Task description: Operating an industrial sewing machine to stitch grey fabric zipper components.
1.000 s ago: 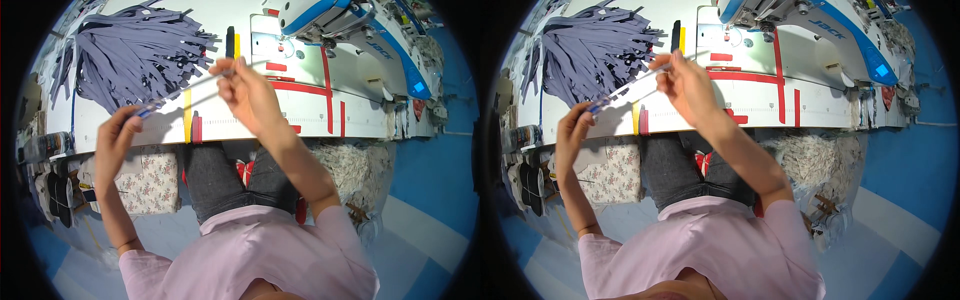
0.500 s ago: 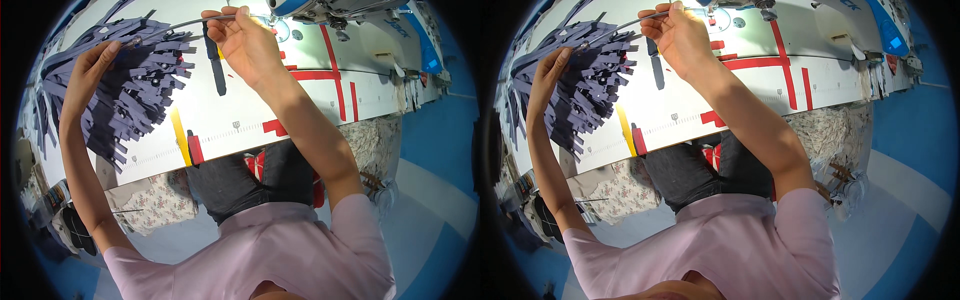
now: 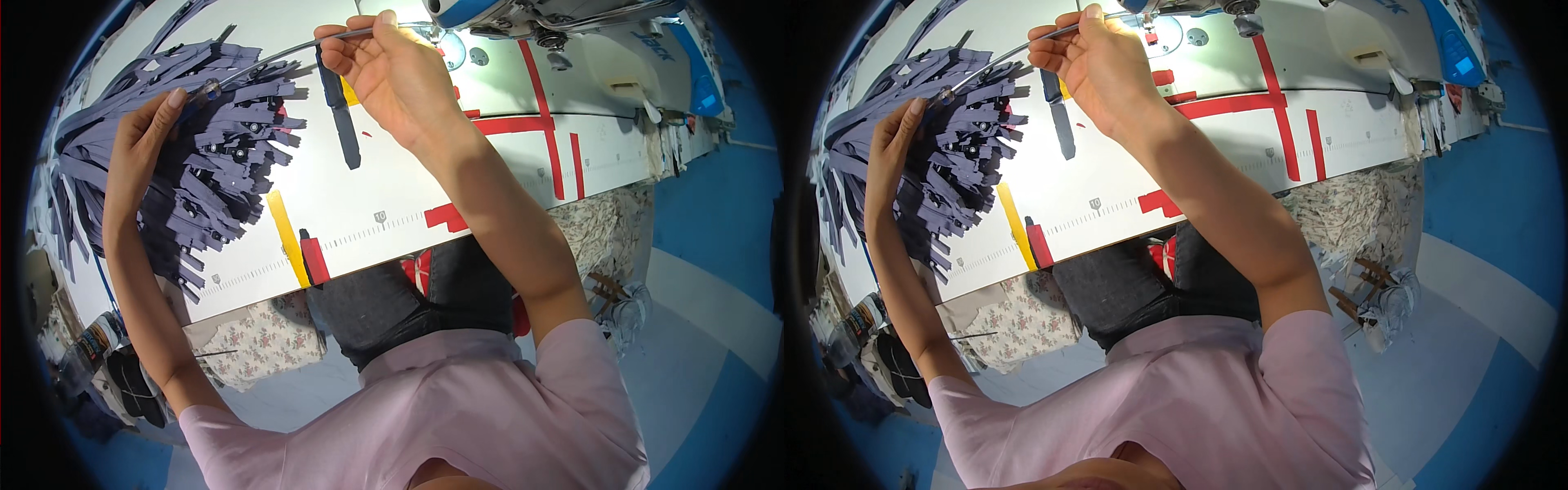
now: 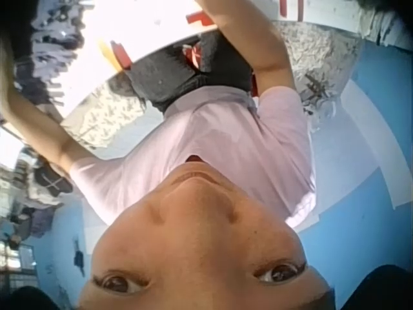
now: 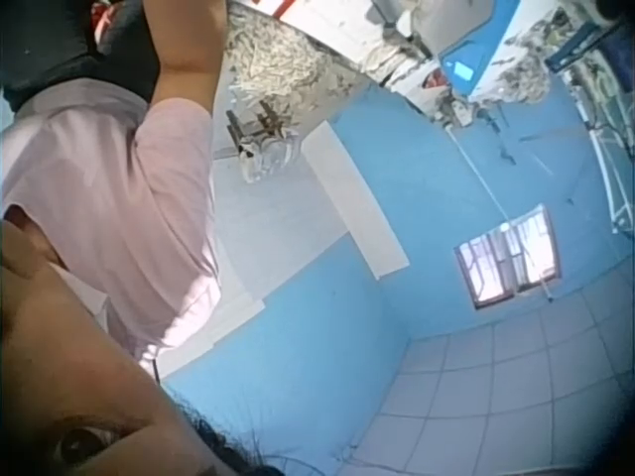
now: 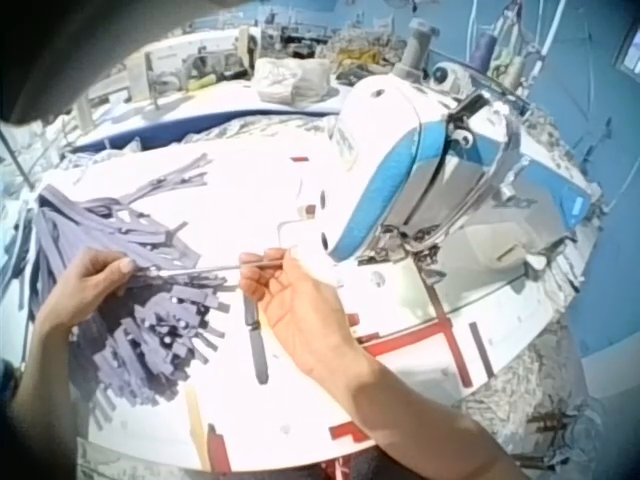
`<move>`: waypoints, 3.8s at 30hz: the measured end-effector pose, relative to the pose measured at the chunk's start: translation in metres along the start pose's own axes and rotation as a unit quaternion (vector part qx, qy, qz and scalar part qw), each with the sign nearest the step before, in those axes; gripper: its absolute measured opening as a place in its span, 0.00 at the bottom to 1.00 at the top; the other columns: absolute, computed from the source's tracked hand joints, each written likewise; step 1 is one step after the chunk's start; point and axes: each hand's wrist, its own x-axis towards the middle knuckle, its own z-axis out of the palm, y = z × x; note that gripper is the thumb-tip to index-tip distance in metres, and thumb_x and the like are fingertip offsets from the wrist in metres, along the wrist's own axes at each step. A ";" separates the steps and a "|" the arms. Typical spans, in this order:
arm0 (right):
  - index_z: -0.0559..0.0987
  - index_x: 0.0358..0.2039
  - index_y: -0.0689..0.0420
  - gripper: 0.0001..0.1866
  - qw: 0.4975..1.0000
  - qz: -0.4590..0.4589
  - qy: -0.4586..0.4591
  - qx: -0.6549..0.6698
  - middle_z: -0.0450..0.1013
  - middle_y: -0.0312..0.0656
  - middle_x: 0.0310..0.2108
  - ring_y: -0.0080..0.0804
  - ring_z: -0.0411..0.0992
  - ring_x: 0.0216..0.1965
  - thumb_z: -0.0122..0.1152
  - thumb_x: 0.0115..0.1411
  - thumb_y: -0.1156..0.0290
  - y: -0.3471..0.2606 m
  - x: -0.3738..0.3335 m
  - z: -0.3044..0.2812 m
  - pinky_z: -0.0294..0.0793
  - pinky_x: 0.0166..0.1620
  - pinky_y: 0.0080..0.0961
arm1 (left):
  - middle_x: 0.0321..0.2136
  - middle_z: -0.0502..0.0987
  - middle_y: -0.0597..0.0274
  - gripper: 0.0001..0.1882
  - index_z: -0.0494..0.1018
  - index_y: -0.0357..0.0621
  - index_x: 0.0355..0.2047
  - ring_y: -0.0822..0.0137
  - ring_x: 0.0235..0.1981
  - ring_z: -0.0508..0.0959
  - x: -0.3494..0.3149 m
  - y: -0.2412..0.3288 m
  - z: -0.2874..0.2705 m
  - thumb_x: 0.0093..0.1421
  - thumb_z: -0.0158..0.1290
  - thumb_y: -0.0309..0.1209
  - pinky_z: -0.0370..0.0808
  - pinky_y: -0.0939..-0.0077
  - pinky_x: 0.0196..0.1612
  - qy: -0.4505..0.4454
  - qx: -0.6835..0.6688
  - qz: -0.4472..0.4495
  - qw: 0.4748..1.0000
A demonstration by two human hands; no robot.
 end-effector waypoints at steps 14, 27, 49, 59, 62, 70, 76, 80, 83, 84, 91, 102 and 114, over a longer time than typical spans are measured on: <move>0.69 0.42 0.64 0.15 0.990 0.063 0.049 0.120 0.71 0.51 0.42 0.35 0.72 0.40 0.34 0.76 0.66 -0.005 0.006 0.006 0.77 0.51 0.32 | 0.24 0.65 0.73 0.26 0.78 0.35 0.41 0.79 0.28 0.60 0.007 -0.007 -0.006 0.69 0.51 0.51 0.56 0.83 0.32 -0.051 0.002 -0.027 0.998; 0.67 0.42 0.64 0.15 0.983 0.056 0.054 0.166 0.70 0.52 0.43 0.34 0.72 0.42 0.32 0.77 0.67 -0.004 0.007 0.009 0.76 0.54 0.29 | 0.38 0.77 0.57 0.14 0.71 0.40 0.47 0.65 0.35 0.75 0.005 0.002 0.027 0.61 0.59 0.27 0.72 0.77 0.43 0.192 0.234 0.319 0.898; 0.68 0.43 0.64 0.13 0.993 -0.081 0.023 0.084 0.70 0.56 0.45 0.38 0.73 0.44 0.41 0.75 0.65 0.008 0.008 0.006 0.77 0.53 0.31 | 0.23 0.70 0.64 0.21 0.76 0.38 0.34 0.78 0.29 0.66 0.041 0.014 -0.016 0.61 0.61 0.47 0.64 0.80 0.34 -0.120 0.162 0.068 0.977; 0.66 0.39 0.64 0.16 0.981 0.045 0.093 0.164 0.73 0.56 0.42 0.38 0.74 0.42 0.33 0.77 0.65 -0.005 0.004 0.015 0.78 0.51 0.31 | 0.11 0.68 0.59 0.22 0.69 0.43 0.21 0.58 0.13 0.71 0.036 -0.002 0.029 0.53 0.67 0.45 0.67 0.67 0.20 0.100 0.391 0.308 0.862; 0.66 0.39 0.64 0.15 0.981 0.044 0.095 0.163 0.73 0.56 0.41 0.38 0.74 0.42 0.34 0.76 0.65 -0.007 0.006 0.016 0.78 0.51 0.31 | 0.11 0.67 0.61 0.23 0.68 0.44 0.19 0.59 0.13 0.71 0.036 0.002 0.029 0.53 0.68 0.44 0.67 0.68 0.19 0.114 0.401 0.323 0.850; 0.70 0.37 0.65 0.13 0.953 0.033 0.037 0.299 0.76 0.56 0.33 0.45 0.78 0.33 0.40 0.73 0.70 0.023 0.004 -0.006 0.80 0.42 0.41 | 0.15 0.70 0.52 0.25 0.68 0.42 0.24 0.49 0.17 0.72 0.025 0.017 0.003 0.56 0.62 0.52 0.64 0.56 0.22 0.009 0.429 0.289 0.856; 0.69 0.48 0.60 0.12 0.989 -0.117 0.083 -0.045 0.77 0.48 0.45 0.30 0.76 0.48 0.41 0.76 0.66 -0.063 -0.154 -0.013 0.76 0.49 0.28 | 0.21 0.74 0.65 0.20 0.67 0.40 0.36 0.73 0.19 0.71 -0.068 0.132 0.075 0.58 0.66 0.38 0.66 0.76 0.23 -0.100 -0.010 0.094 0.991; 0.67 0.48 0.59 0.12 0.954 -0.186 0.214 -0.097 0.77 0.42 0.35 0.25 0.76 0.37 0.42 0.76 0.64 -0.078 -0.213 -0.044 0.72 0.50 0.25 | 0.32 0.75 0.59 0.13 0.62 0.41 0.45 0.73 0.32 0.76 -0.092 0.227 0.217 0.67 0.54 0.29 0.73 0.78 0.35 -0.197 -0.317 0.077 0.925; 0.66 0.51 0.61 0.17 0.886 -0.300 0.317 -0.158 0.71 0.39 0.23 0.26 0.74 0.26 0.41 0.76 0.59 -0.137 -0.225 -0.117 0.76 0.34 0.24 | 0.43 0.76 0.52 0.24 0.58 0.38 0.58 0.63 0.40 0.78 -0.099 0.278 0.264 0.68 0.55 0.34 0.74 0.68 0.46 -0.236 -0.253 0.164 0.924; 0.66 0.52 0.61 0.18 0.854 -0.307 0.365 -0.209 0.68 0.36 0.18 0.24 0.70 0.19 0.40 0.76 0.58 -0.170 -0.223 -0.139 0.72 0.25 0.23 | 0.45 0.77 0.51 0.24 0.62 0.38 0.56 0.57 0.40 0.79 -0.103 0.286 0.265 0.65 0.57 0.33 0.74 0.65 0.46 -0.225 -0.186 0.190 0.937; 0.76 0.35 0.65 0.13 0.390 -0.161 0.376 -0.825 0.75 0.63 0.35 0.64 0.74 0.41 0.46 0.66 0.69 -0.362 -0.155 -0.377 0.72 0.42 0.54 | 0.43 0.77 0.51 0.15 0.72 0.40 0.44 0.48 0.42 0.76 -0.089 0.226 0.264 0.56 0.60 0.24 0.72 0.59 0.44 0.002 0.141 0.279 0.950; 0.83 0.46 0.57 0.17 0.326 -0.076 0.292 -0.896 0.77 0.59 0.44 0.57 0.75 0.48 0.51 0.65 0.63 -0.450 -0.079 -0.471 0.72 0.51 0.47 | 0.40 0.73 0.53 0.10 0.74 0.40 0.42 0.51 0.40 0.77 -0.044 0.165 0.220 0.60 0.57 0.25 0.75 0.63 0.43 0.130 0.154 0.132 0.971; 0.76 0.55 0.64 0.23 0.879 -0.082 0.327 -0.337 0.77 0.48 0.51 0.40 0.79 0.47 0.55 0.68 0.58 -0.516 -0.012 -0.346 0.81 0.49 0.36 | 0.35 0.74 0.60 0.14 0.78 0.47 0.49 0.60 0.29 0.78 -0.006 0.154 0.223 0.66 0.54 0.35 0.74 0.65 0.30 0.133 0.216 0.130 0.958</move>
